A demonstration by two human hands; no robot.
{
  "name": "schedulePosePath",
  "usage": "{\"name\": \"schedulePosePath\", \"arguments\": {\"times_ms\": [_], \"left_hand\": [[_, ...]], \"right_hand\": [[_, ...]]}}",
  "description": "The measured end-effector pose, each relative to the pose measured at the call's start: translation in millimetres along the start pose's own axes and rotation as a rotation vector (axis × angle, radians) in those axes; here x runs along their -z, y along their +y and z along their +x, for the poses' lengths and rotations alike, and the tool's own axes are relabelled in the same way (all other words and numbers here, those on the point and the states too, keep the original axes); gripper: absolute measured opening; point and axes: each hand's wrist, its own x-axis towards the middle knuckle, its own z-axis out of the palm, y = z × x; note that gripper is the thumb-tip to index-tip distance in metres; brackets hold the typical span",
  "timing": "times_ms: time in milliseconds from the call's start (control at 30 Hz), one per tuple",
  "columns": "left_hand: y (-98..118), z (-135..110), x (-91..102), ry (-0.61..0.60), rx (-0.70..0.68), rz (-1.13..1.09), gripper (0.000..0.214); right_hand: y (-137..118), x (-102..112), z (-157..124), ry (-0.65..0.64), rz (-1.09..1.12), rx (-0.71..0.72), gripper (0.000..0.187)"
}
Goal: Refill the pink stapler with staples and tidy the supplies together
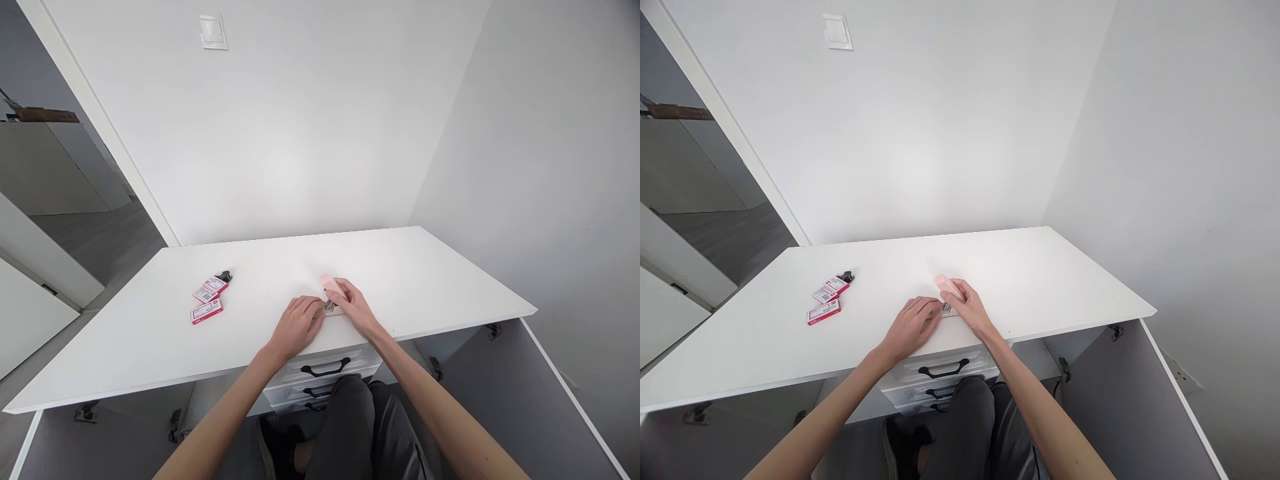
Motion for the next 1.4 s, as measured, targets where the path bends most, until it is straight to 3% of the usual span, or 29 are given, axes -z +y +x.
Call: {"name": "schedulePosePath", "arguments": {"times_ms": [433,633,800,1033,1267,1400], "left_hand": [[1.2,-0.2,2.4,-0.036,0.006,-0.02,0.027],[1.6,-0.5,2.3,-0.012,0.029,-0.009,0.023],[2.7,-0.5,2.8,0.013,0.04,-0.01,0.022],[2.8,-1.7,3.8,0.025,0.031,0.007,0.025],[5.1,-3.9,7.4,0.04,0.074,0.011,0.026],[-6.9,-16.0,20.8,0.102,0.139,0.065,0.027]], "right_hand": [[1.9,0.9,-1.0,-0.031,0.03,-0.014,0.04],[1.4,-0.3,-2.4,-0.02,0.001,-0.001,0.054],[-3.2,0.8,-3.7,0.021,-0.016,0.009,0.045],[-5.2,0.3,-5.2,-0.01,-0.053,0.022,0.048],[2.2,1.2,-2.6,0.054,-0.045,0.011,0.057],[14.7,2.8,3.7,0.116,0.079,-0.058,0.067]]}}
